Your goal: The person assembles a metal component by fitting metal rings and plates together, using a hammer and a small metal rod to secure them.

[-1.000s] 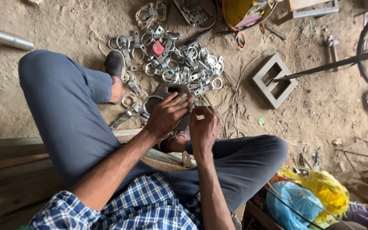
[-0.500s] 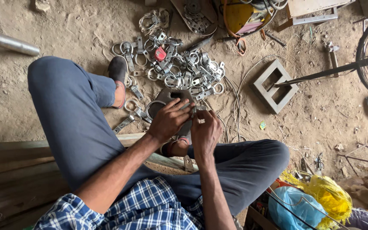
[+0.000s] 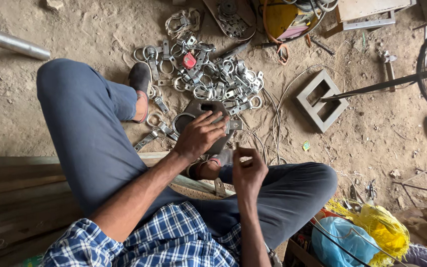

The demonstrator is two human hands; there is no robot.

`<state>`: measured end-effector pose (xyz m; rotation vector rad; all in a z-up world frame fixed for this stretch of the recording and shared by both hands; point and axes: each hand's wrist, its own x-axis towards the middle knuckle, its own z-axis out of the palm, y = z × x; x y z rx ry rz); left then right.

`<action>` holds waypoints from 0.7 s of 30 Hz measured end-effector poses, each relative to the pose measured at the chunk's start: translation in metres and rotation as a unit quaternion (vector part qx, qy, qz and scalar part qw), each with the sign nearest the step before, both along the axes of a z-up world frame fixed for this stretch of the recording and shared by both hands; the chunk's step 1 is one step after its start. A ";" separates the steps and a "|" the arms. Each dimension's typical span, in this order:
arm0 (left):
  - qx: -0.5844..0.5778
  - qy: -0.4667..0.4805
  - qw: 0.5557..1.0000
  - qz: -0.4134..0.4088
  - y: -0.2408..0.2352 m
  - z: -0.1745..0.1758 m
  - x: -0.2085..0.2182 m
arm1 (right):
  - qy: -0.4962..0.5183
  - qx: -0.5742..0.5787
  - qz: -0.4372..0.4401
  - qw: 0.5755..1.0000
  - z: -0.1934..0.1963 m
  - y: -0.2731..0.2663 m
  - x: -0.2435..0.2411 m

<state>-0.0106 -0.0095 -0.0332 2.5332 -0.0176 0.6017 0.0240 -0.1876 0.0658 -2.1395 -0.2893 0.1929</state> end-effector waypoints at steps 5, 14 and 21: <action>0.020 -0.014 1.000 0.005 -0.003 0.000 0.001 | 0.018 0.050 -0.025 0.998 -0.024 -0.014 0.010; 0.003 -0.023 1.000 0.015 0.000 0.026 -0.004 | -0.061 0.072 0.065 0.993 -0.031 -0.010 0.010; 0.024 -0.040 0.999 0.007 0.005 0.032 -0.007 | -0.058 0.000 0.042 0.997 0.004 0.016 0.027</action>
